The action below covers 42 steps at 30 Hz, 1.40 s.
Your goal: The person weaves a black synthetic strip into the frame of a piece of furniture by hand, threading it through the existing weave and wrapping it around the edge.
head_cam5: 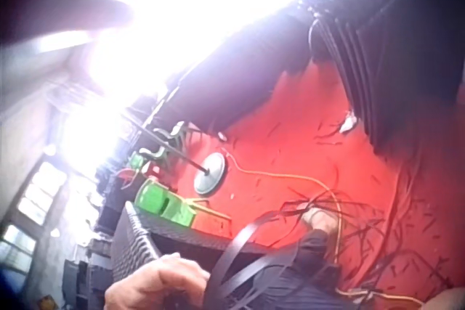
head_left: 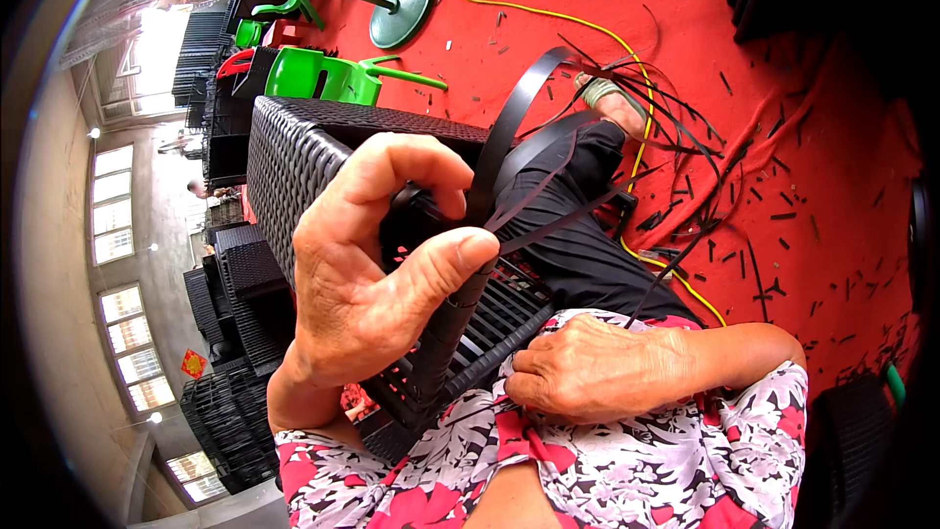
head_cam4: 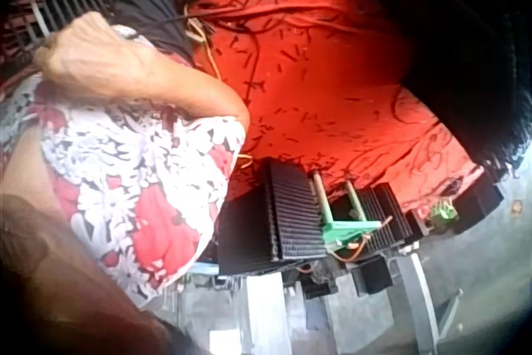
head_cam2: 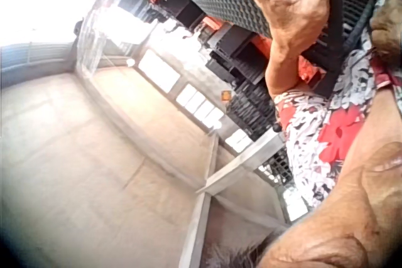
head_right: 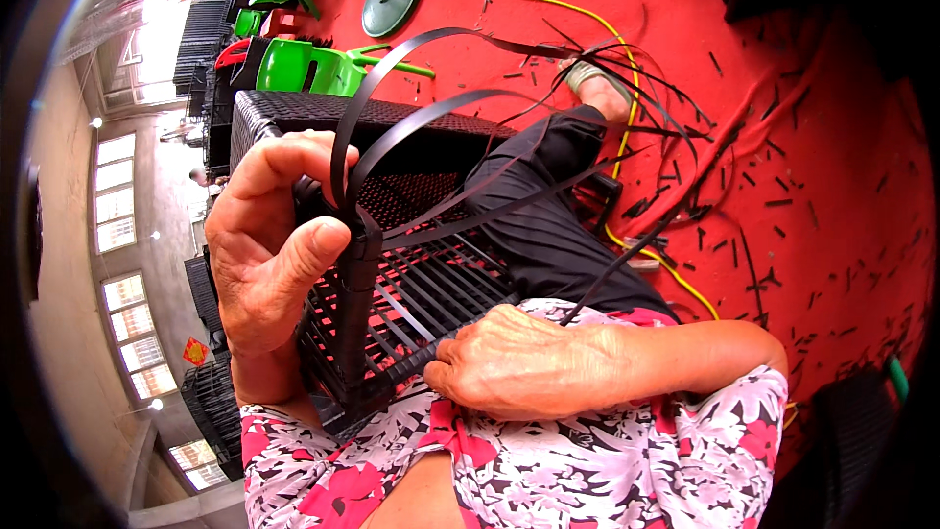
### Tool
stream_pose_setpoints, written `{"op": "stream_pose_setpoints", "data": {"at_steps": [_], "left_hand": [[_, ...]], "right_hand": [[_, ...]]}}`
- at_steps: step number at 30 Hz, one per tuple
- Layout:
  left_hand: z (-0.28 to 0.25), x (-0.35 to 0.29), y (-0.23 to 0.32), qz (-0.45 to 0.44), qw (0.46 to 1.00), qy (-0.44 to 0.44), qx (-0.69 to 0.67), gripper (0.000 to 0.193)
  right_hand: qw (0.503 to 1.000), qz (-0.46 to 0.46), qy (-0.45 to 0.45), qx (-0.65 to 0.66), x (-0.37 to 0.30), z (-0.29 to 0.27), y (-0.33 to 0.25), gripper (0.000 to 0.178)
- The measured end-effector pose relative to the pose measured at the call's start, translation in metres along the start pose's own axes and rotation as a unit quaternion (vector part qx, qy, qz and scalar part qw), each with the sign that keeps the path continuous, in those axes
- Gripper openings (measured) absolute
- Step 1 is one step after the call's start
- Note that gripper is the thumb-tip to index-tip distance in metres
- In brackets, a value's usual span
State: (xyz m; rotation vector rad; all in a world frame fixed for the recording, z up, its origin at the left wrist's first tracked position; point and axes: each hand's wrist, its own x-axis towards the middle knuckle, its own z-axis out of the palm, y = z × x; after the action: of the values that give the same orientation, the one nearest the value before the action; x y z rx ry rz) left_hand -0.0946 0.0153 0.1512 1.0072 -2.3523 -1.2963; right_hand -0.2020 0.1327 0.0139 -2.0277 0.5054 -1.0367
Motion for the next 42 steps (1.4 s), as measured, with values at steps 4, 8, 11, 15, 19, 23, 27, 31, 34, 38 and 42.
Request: {"op": "stream_pose_setpoints", "data": {"at_steps": [4, 8, 11, 15, 19, 23, 27, 31, 34, 38, 42], "left_hand": [[-0.001, 0.001, -0.008, 0.058, 0.996, 0.019, 0.063, 0.023], [0.005, 0.004, 0.003, 0.019, 0.999, 0.023, -0.043, 0.02], [0.005, 0.002, 0.006, 0.006, 0.999, 0.004, 0.048, 0.029], [0.015, 0.005, 0.005, 0.014, 0.996, 0.08, 0.029, 0.02], [0.003, 0.002, -0.004, 0.099, 0.994, 0.041, -0.03, 0.014], [-0.022, 0.002, -0.012, 0.151, 0.986, -0.038, 0.061, 0.017], [-0.032, -0.002, -0.02, 0.208, 0.975, -0.049, 0.052, 0.022], [-0.041, -0.004, -0.023, 0.222, 0.972, -0.063, 0.052, 0.023], [-0.04, -0.006, -0.026, 0.231, 0.97, -0.055, 0.044, 0.023], [-0.042, -0.013, -0.03, 0.218, 0.973, -0.049, 0.052, 0.022], [-0.041, -0.018, -0.029, 0.202, 0.977, -0.055, 0.044, 0.023]], "right_hand": [[0.999, 0.007, -0.042, -0.019, 0.004, -0.002, 0.0, 0.016], [0.999, 0.004, -0.031, -0.028, 0.004, -0.002, 0.0, 0.016], [1.0, -0.009, 0.019, -0.008, 0.002, 0.002, 0.003, 0.016], [1.0, -0.011, 0.026, -0.01, 0.001, 0.003, 0.003, 0.016], [0.999, 0.0, 0.023, -0.023, 0.001, 0.002, 0.004, 0.015], [0.999, 0.008, 0.017, -0.026, 0.0, 0.002, 0.007, 0.015], [1.0, 0.015, 0.007, -0.023, 0.002, 0.0, 0.005, 0.015], [0.999, 0.024, 0.011, -0.026, 0.005, 0.001, 0.008, 0.016], [0.999, 0.025, 0.012, -0.031, 0.005, 0.001, 0.008, 0.015], [0.999, 0.035, 0.012, -0.035, 0.002, 0.003, 0.008, 0.02], [0.999, 0.034, 0.026, -0.028, -0.001, 0.002, 0.008, 0.022]]}}
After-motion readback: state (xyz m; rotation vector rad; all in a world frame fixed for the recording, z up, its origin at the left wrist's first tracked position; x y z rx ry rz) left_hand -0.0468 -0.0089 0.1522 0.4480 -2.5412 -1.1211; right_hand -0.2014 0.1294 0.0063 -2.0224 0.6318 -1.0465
